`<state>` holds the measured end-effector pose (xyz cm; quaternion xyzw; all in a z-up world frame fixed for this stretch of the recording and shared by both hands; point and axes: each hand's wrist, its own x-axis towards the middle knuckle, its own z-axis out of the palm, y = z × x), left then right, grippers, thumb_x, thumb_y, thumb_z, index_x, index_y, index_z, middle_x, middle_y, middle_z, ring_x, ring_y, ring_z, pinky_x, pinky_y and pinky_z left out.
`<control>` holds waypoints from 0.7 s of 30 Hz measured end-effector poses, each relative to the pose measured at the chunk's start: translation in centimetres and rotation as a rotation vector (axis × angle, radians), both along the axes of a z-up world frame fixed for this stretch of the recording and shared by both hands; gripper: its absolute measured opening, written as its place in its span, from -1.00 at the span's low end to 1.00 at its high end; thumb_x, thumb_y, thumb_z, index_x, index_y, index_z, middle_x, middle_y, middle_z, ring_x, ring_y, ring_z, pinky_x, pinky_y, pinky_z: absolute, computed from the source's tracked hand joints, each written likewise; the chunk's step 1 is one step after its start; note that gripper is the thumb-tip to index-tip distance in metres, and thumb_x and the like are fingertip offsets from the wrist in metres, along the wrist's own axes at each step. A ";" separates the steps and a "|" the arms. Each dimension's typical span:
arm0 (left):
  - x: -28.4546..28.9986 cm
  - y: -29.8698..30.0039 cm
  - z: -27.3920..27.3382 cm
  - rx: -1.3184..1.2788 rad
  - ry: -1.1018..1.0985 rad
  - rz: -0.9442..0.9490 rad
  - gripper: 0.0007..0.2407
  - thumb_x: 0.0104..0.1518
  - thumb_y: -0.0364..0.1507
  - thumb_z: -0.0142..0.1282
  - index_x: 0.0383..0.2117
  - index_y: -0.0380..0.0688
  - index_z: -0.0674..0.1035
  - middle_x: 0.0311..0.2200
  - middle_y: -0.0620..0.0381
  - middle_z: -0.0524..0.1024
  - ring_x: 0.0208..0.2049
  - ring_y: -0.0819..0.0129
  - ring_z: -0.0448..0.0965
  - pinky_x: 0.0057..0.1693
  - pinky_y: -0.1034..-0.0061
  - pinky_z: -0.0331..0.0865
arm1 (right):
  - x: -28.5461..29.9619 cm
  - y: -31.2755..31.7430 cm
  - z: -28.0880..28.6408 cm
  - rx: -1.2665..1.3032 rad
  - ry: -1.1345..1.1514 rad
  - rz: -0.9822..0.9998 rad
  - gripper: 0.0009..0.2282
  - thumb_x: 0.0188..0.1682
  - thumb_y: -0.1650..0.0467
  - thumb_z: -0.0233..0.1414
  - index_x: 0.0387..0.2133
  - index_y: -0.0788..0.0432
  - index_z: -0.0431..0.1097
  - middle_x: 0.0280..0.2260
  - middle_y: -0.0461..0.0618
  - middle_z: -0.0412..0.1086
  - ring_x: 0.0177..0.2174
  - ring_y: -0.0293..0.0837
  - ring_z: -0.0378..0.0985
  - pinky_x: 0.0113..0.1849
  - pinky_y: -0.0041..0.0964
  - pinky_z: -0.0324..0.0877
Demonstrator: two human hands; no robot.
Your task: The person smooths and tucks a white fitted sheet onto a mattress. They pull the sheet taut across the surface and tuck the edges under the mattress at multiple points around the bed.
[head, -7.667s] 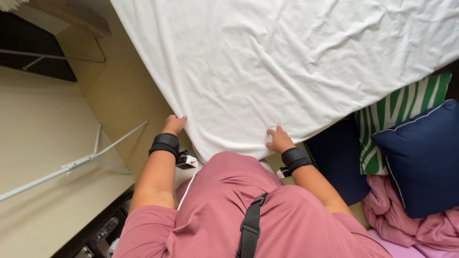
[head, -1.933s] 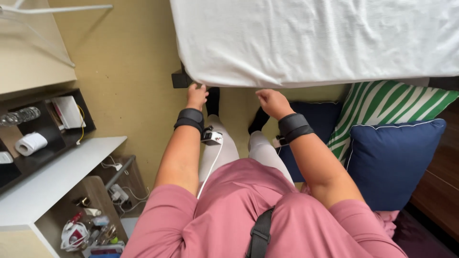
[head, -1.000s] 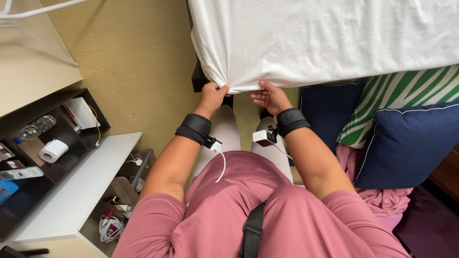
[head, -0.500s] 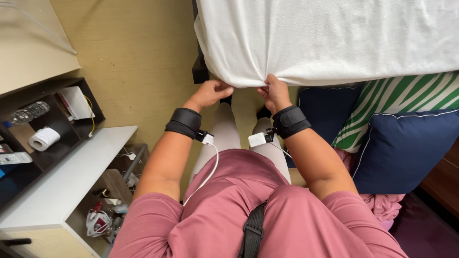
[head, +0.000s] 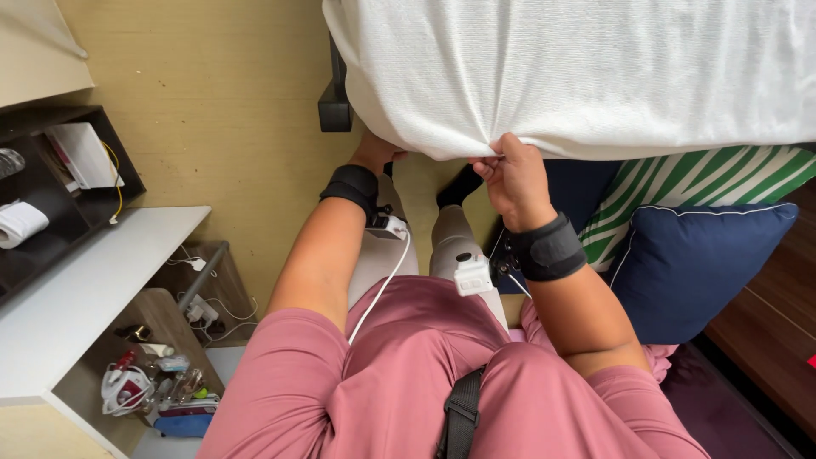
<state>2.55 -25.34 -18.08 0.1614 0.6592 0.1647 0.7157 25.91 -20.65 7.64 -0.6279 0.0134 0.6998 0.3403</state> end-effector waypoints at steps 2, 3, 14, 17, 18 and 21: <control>-0.7 -0.1 -0.5 0.048 0.019 0.014 -0.51 0.18 -0.36 0.14 0.26 -0.01 0.28 0.18 0.13 0.44 0.11 0.14 0.53 0.03 0.29 0.55 | -0.2 0.0 0.6 0.015 -0.004 0.012 -0.86 0.00 0.47 -0.07 -0.36 0.36 0.39 -0.41 0.09 0.48 -0.43 -0.12 0.58 -0.35 -0.31 0.53; -1.3 -0.1 -0.5 0.101 0.046 0.029 -0.53 0.20 -0.38 0.15 0.25 -0.04 0.31 0.18 0.11 0.46 0.12 0.14 0.53 0.06 0.30 0.54 | -0.4 0.0 1.1 0.036 -0.001 0.023 -0.86 0.00 0.48 -0.08 -0.36 0.36 0.40 -0.42 0.10 0.48 -0.44 -0.11 0.58 -0.35 -0.31 0.52; -8.3 2.8 -3.5 0.361 0.035 0.028 -0.57 0.21 -0.41 -0.13 0.23 -0.23 0.36 0.21 0.06 0.46 0.21 0.17 0.45 0.21 0.42 0.35 | 0.0 -0.7 0.7 0.065 -0.011 -0.025 -0.86 0.02 0.49 -0.08 -0.39 0.37 0.40 -0.42 0.11 0.48 -0.44 -0.09 0.59 -0.34 -0.28 0.54; -8.2 5.3 -2.7 0.227 0.137 0.159 -0.63 0.22 -0.38 -0.14 0.13 -0.30 0.42 0.10 -0.08 0.51 0.09 0.04 0.53 0.12 0.28 0.44 | -0.2 -0.9 0.5 0.053 -0.007 -0.019 -0.85 0.01 0.49 -0.09 -0.39 0.38 0.42 -0.41 0.13 0.50 -0.42 -0.09 0.61 -0.32 -0.29 0.55; -7.9 6.6 -3.0 -0.074 -0.267 0.849 -0.65 0.34 -0.34 -0.23 0.10 -0.30 0.49 0.05 -0.10 0.56 0.02 0.02 0.59 0.10 0.22 0.51 | -0.1 -0.7 0.2 0.064 -0.002 -0.020 -0.84 0.01 0.50 -0.09 -0.39 0.40 0.43 -0.40 0.15 0.51 -0.41 -0.08 0.61 -0.31 -0.29 0.56; -8.2 9.5 -2.0 -0.027 -0.166 0.739 -0.63 0.27 -0.40 -0.28 -0.03 -0.40 0.55 -0.08 -0.22 0.64 -0.12 -0.06 0.68 -0.01 0.15 0.57 | 0.7 -2.6 -2.7 0.068 -0.014 -0.047 -0.86 0.02 0.50 -0.06 -0.37 0.38 0.42 -0.40 0.12 0.49 -0.43 -0.08 0.58 -0.34 -0.27 0.55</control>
